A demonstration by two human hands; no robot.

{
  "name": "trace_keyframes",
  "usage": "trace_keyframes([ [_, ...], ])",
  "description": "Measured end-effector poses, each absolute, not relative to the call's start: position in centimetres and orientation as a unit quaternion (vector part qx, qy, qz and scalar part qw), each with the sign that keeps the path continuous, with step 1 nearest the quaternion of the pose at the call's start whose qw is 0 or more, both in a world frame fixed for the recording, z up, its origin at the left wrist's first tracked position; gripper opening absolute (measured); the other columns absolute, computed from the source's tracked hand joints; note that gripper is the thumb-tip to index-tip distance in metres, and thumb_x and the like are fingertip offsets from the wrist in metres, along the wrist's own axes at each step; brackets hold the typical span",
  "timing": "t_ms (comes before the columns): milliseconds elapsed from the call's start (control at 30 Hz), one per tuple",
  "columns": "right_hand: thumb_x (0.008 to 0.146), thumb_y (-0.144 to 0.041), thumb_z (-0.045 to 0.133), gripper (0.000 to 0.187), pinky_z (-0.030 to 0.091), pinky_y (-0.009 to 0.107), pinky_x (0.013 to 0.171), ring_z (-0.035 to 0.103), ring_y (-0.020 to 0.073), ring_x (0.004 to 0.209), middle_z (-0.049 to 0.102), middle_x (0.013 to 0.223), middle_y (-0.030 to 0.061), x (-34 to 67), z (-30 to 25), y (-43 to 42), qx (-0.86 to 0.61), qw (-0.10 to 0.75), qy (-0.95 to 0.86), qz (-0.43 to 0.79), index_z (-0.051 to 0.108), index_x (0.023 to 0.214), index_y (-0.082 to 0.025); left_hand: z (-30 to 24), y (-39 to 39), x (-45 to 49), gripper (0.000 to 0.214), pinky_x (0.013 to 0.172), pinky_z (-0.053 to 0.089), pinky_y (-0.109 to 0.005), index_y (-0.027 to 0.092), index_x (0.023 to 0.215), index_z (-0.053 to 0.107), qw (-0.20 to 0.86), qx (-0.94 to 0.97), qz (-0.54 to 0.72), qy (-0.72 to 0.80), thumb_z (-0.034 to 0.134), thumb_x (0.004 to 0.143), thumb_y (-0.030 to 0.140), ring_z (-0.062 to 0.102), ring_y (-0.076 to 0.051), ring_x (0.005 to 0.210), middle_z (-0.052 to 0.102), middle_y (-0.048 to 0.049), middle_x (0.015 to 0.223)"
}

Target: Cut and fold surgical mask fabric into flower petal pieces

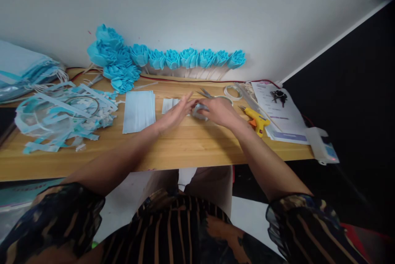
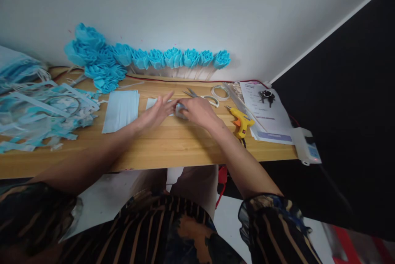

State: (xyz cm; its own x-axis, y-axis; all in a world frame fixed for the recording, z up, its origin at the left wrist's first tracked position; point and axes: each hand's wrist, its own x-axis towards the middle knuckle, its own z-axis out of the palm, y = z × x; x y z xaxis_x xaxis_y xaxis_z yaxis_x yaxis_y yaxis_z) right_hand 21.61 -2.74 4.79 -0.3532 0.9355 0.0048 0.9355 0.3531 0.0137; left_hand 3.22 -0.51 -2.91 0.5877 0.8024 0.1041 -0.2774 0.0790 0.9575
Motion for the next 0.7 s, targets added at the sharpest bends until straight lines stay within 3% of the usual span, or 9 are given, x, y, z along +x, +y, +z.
trace_keyframes([
  [133,0.091,-0.031,0.061,0.021,0.035,0.031,0.064,0.067,0.0244,0.080,0.076,0.089,0.0079,21.9,4.7,-2.7,0.585,-0.072,0.807,-0.036,0.074,0.102,-0.019,-3.7,-0.3,3.1,0.077,0.123,0.027,-0.055,0.033,0.159,0.030,0.669,0.593,0.388,0.223,0.036,0.095,0.075,0.035,-0.031,0.152,0.041,-0.0123,0.163],
  [233,0.086,-0.033,0.063,0.016,0.035,0.028,0.063,0.060,0.0184,0.073,0.070,0.078,0.0028,22.2,4.7,-2.8,0.580,-0.210,0.774,-0.143,0.068,0.082,-0.018,-3.4,0.1,2.6,0.083,0.118,0.035,-0.053,0.031,0.158,0.033,0.633,0.611,0.408,0.242,0.059,0.089,0.068,0.042,-0.033,0.148,0.047,-0.0148,0.158],
  [333,0.080,-0.040,0.067,0.023,0.036,0.027,0.061,0.053,0.0146,0.066,0.062,0.068,-0.0011,22.1,3.6,-2.7,0.556,-0.344,0.710,-0.262,0.062,0.073,-0.018,-2.8,0.1,2.4,0.088,0.099,0.050,-0.043,0.024,0.151,0.047,0.620,0.619,0.394,0.278,0.079,0.075,0.055,0.061,-0.031,0.126,0.060,-0.0156,0.144],
  [433,0.072,-0.051,0.073,0.033,0.042,0.028,0.063,0.053,0.0149,0.066,0.063,0.070,-0.0008,21.5,1.9,-2.9,0.524,-0.444,0.624,-0.373,0.064,0.078,-0.019,-2.4,0.0,2.5,0.066,0.074,0.050,-0.030,0.016,0.123,0.068,0.607,0.609,0.391,0.327,0.082,0.069,0.051,0.067,-0.020,0.088,0.074,-0.0097,0.108],
  [533,0.066,-0.057,0.079,0.042,0.047,0.030,0.066,0.057,0.0165,0.069,0.067,0.076,0.0018,20.8,0.7,-3.3,0.509,-0.495,0.548,-0.442,0.066,0.081,-0.020,-2.3,-0.1,2.4,0.042,0.064,0.044,-0.026,0.013,0.083,0.071,0.602,0.594,0.399,0.355,0.081,0.069,0.052,0.059,-0.013,0.067,0.068,-0.0028,0.074],
  [600,0.064,-0.057,0.082,0.043,0.048,0.031,0.066,0.058,0.0167,0.069,0.067,0.076,0.0022,20.7,0.4,-3.6,0.503,-0.507,0.527,-0.461,0.065,0.080,-0.020,-2.3,-0.1,2.3,0.041,0.062,0.044,-0.026,0.014,0.073,0.067,0.604,0.593,0.392,0.360,0.081,0.067,0.052,0.056,-0.012,0.063,0.065,-0.0015,0.067],
  [700,0.063,-0.055,0.083,0.044,0.047,0.029,0.064,0.056,0.0151,0.067,0.066,0.074,0.0003,21.3,0.4,-3.8,0.496,-0.512,0.535,-0.454,0.067,0.084,-0.020,-2.2,0.0,2.2,0.043,0.058,0.044,-0.026,0.015,0.074,0.066,0.602,0.601,0.376,0.368,0.083,0.063,0.053,0.057,-0.012,0.059,0.064,-0.0009,0.063],
])
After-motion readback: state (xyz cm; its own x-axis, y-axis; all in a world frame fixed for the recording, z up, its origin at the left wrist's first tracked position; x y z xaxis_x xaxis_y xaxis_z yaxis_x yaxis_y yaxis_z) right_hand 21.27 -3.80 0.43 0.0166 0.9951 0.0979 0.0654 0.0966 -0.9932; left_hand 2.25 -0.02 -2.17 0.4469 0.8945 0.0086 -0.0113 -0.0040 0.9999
